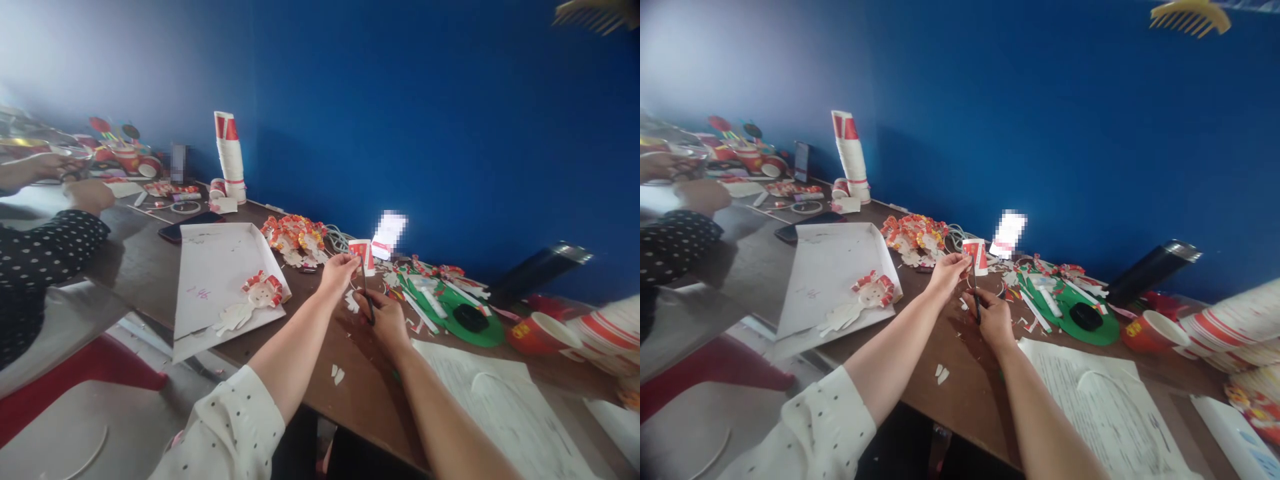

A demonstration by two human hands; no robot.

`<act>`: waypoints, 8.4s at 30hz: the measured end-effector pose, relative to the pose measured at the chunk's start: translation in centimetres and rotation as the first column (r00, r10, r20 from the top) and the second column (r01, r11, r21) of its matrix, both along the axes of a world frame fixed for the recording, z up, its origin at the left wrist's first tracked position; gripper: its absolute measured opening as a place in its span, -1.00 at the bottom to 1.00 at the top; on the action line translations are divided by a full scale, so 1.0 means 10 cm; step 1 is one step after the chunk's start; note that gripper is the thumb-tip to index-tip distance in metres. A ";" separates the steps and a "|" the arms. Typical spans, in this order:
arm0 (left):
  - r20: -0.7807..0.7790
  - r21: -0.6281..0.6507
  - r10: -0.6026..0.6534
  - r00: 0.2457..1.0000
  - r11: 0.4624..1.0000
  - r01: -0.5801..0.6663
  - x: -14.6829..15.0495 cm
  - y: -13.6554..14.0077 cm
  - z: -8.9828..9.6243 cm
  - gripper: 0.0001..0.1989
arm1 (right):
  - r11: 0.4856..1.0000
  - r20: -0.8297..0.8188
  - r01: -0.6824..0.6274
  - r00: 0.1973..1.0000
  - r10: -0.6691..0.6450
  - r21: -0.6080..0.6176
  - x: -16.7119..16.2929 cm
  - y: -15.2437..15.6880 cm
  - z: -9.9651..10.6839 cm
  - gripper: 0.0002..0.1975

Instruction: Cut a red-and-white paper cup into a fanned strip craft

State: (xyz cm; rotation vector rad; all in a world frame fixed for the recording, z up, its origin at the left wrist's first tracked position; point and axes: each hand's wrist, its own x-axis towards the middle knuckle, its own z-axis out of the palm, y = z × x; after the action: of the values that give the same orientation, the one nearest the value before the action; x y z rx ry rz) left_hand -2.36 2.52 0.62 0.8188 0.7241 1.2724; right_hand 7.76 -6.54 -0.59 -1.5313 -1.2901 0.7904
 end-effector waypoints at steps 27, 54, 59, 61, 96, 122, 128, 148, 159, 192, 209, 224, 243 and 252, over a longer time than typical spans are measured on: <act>-0.219 0.063 -0.016 0.976 0.998 0.031 0.05 -0.03 -0.07 -0.76 | 0.999 -0.082 -0.034 0.996 0.037 0.036 -0.03 -0.02 0.06 -0.52; -0.207 0.063 -0.005 0.978 0.998 0.019 0.04 -0.10 0.02 -0.80 | 0.998 0.021 0.000 1.000 -0.001 0.059 -0.01 0.00 0.04 -0.52; -0.162 0.045 -0.035 0.986 0.998 0.043 0.04 -0.12 0.04 -0.80 | 0.998 0.005 0.017 1.000 -0.017 0.053 -0.02 -0.01 0.06 -0.54; -0.135 0.037 -0.032 0.990 0.999 0.037 0.04 -0.12 0.04 -0.79 | 0.999 -0.009 0.018 1.000 -0.018 0.036 -0.03 -0.02 0.08 -0.52; -0.203 0.042 0.021 0.979 0.999 -0.012 0.07 -0.06 -0.03 -0.81 | 0.999 0.017 0.021 1.000 -0.022 0.025 0.03 0.00 0.06 -0.52; -0.324 0.075 0.026 0.946 0.997 -0.001 0.01 -0.04 -0.01 -0.81 | 0.999 0.047 -0.033 0.998 0.032 0.021 0.09 0.00 0.10 -0.52; -0.266 0.057 0.025 0.964 0.998 -0.010 0.02 -0.04 0.01 -0.85 | 1.000 0.033 -0.014 0.999 0.014 0.009 0.08 -0.01 0.12 -0.49; 0.303 -0.121 -0.152 0.941 0.973 0.196 -0.07 -0.03 0.06 -0.83 | 0.980 -0.604 0.200 0.782 -0.153 0.011 0.32 0.16 0.02 -0.55; -0.006 -0.016 -0.266 0.964 0.964 0.266 0.01 -0.10 -0.02 -0.79 | 0.975 -0.856 0.220 0.508 -0.094 0.023 0.46 0.24 0.05 -0.78; 0.022 0.057 -0.257 0.966 0.965 0.256 0.05 -0.13 -0.06 -0.60 | 0.846 -0.259 0.425 0.899 -0.353 0.321 0.33 0.11 0.10 -0.54; -0.050 0.014 -0.321 0.946 0.947 0.322 0.06 -0.11 -0.12 -0.65 | 0.904 -0.493 0.354 0.846 -0.202 0.238 0.44 0.20 0.03 -0.48; 0.036 -0.041 -0.258 0.966 0.965 0.259 0.07 -0.12 -0.08 -0.75 | 0.905 -0.533 0.328 0.834 -0.141 0.273 0.44 0.22 -0.03 -0.55; 0.298 -0.252 -0.291 0.909 0.894 0.369 0.12 -0.28 -0.01 -0.90 | 0.884 -0.823 0.426 0.560 -0.090 0.193 0.46 0.28 0.02 -0.66; 0.176 -0.192 -0.287 0.942 0.928 0.319 0.31 -0.43 -0.08 -0.73 | 0.881 -0.717 0.428 0.677 -0.165 0.202 0.33 0.27 -0.02 -0.63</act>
State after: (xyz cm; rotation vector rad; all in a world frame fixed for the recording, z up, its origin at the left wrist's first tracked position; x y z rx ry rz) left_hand 0.79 -1.74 -0.21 0.6231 0.5818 0.9427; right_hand 11.09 -3.85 -0.74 -0.9618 -0.5492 0.7469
